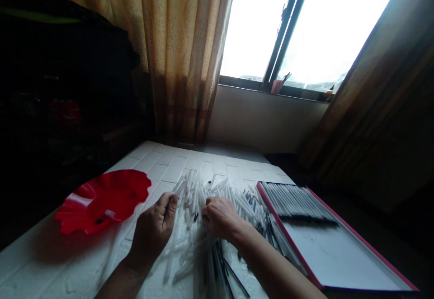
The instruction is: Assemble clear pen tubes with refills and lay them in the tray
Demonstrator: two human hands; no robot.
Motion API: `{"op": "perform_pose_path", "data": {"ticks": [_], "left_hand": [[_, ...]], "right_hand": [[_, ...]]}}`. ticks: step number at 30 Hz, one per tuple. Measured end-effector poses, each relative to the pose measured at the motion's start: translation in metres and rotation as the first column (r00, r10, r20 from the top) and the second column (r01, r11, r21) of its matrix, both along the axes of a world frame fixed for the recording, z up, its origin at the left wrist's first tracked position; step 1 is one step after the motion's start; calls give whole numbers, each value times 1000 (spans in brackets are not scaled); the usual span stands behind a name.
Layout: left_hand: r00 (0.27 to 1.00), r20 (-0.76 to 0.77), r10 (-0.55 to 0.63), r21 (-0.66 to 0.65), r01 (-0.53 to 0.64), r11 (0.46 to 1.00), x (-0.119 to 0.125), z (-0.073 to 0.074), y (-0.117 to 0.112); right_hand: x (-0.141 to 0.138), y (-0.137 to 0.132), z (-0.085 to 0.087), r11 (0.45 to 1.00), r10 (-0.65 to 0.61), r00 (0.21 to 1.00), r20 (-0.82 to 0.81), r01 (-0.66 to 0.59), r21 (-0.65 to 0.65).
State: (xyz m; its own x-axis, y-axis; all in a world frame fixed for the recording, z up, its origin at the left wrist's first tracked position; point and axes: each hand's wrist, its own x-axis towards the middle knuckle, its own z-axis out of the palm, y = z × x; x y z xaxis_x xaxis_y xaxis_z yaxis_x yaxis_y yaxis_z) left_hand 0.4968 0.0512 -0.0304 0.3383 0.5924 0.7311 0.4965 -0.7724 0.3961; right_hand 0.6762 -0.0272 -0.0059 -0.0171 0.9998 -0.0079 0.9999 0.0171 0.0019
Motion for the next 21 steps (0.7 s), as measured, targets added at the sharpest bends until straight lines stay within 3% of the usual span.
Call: {"op": "perform_pose_path", "data": {"ticks": [6, 15, 21], "left_hand": [[1000, -6, -9, 0, 9, 1000, 0, 0, -2], [1000, -10, -10, 38, 11, 999, 0, -5, 0], [1000, -10, 6, 64, -6, 998, 0, -4, 1]], "right_hand": [[-2, 0, 0, 1000, 6, 998, 65, -8, 27], [-8, 18, -9, 983, 169, 977, 128, -177, 54], [-3, 15, -11, 949, 287, 953, 93, -297, 108]]}}
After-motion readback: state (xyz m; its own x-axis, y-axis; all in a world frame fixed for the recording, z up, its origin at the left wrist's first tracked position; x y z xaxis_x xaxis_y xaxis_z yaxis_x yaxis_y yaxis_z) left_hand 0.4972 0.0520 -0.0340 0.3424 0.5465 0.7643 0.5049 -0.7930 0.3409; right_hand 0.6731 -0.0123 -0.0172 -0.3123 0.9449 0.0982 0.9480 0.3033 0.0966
